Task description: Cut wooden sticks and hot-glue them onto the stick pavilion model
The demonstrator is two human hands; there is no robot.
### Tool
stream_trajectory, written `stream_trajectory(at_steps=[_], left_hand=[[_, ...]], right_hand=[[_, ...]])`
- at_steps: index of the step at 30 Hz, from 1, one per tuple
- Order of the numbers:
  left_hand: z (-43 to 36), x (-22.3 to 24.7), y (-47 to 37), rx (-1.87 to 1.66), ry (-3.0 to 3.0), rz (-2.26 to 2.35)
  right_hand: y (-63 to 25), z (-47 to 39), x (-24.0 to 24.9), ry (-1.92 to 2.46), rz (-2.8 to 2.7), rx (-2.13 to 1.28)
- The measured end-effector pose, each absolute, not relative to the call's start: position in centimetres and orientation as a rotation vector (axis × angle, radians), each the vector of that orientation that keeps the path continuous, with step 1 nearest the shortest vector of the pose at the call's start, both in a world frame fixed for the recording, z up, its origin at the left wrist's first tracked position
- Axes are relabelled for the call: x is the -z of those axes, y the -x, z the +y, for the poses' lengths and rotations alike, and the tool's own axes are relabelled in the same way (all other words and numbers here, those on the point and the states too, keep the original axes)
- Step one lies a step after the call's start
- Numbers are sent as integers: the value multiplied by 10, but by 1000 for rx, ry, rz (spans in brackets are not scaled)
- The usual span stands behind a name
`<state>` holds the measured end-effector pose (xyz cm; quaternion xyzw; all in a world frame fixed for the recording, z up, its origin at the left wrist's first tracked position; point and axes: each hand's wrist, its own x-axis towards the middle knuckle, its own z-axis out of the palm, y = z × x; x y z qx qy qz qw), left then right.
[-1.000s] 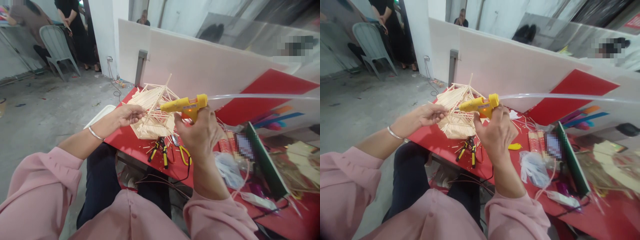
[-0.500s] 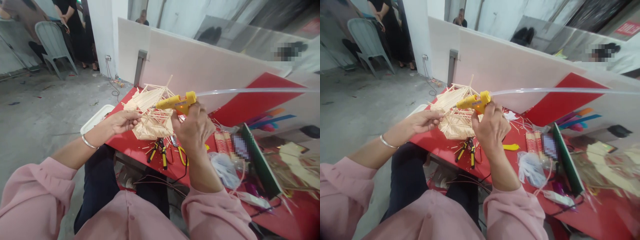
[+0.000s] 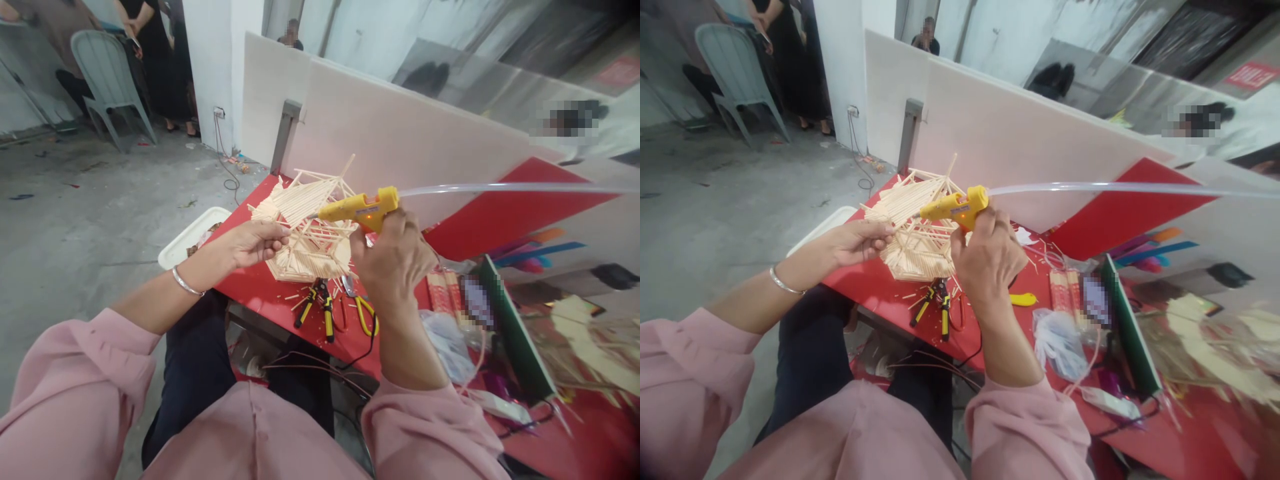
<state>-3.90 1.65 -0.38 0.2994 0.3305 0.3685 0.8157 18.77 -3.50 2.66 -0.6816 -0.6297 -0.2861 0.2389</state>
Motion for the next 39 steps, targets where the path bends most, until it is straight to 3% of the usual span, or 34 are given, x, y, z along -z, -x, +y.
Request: stream_trajectory(at_steps=[39], left_hand=[[16,1,37,-789,-642,742]], right_hand=[[-191,-31,-24,1907,-1739,811]])
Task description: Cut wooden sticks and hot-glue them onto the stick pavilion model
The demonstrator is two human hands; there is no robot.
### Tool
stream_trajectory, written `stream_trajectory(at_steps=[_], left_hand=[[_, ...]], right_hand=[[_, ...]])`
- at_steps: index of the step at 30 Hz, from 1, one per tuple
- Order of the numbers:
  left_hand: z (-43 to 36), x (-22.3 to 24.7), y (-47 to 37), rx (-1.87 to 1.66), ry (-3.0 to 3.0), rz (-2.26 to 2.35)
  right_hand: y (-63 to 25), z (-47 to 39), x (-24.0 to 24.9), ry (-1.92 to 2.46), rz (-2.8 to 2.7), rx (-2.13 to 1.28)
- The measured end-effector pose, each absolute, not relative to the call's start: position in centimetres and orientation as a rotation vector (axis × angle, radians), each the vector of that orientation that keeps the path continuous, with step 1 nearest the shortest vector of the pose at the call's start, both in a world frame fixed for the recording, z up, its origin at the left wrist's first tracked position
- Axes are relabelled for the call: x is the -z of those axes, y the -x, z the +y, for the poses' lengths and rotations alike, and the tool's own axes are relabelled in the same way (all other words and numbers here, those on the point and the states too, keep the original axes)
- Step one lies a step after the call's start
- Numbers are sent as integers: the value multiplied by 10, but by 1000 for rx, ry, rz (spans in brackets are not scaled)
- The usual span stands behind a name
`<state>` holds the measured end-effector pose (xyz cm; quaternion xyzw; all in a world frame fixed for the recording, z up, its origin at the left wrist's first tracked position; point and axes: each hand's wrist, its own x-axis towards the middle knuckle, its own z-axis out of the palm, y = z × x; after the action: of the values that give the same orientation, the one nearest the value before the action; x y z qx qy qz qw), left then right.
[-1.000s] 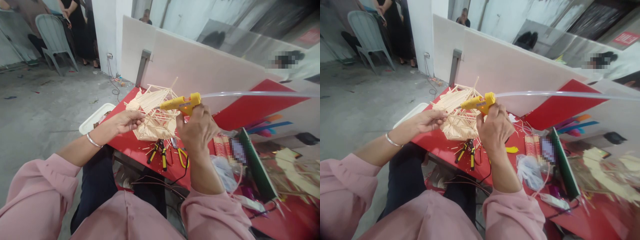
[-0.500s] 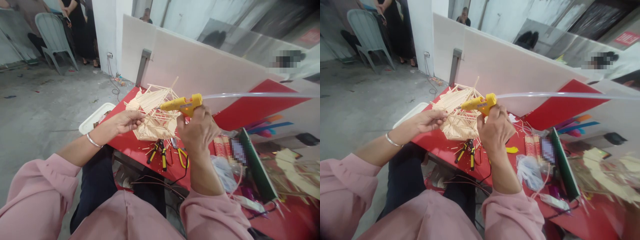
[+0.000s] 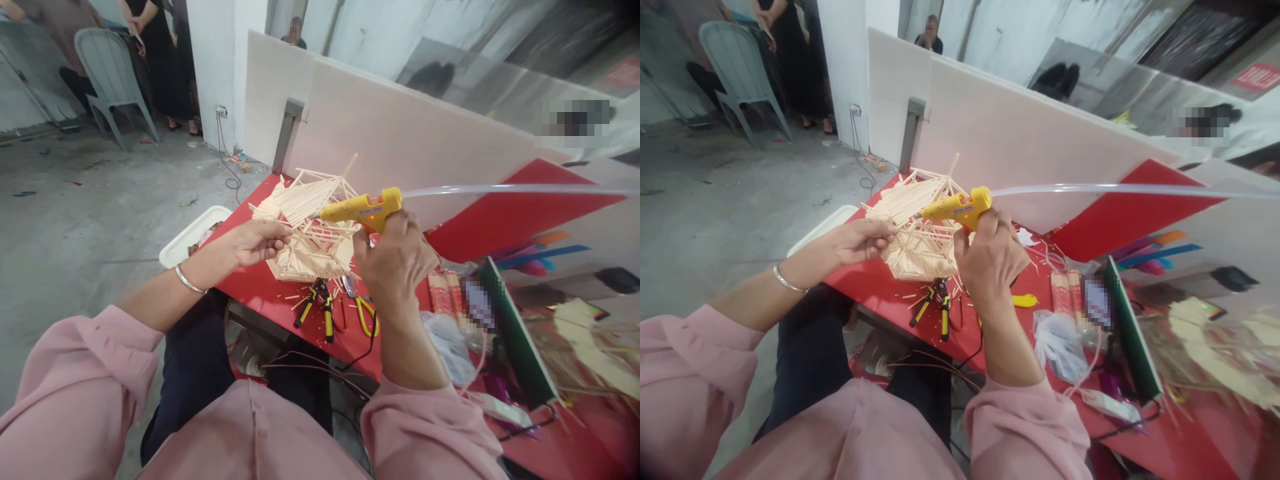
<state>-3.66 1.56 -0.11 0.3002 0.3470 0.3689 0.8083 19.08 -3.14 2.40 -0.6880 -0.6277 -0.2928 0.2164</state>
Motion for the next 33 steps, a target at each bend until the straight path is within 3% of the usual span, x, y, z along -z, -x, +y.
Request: stream_trajectory(at_steps=[33], left_hand=[[20,-4,28,-763,-613,768]], right_hand=[[-197,-32,-18,1819,-1652,789]])
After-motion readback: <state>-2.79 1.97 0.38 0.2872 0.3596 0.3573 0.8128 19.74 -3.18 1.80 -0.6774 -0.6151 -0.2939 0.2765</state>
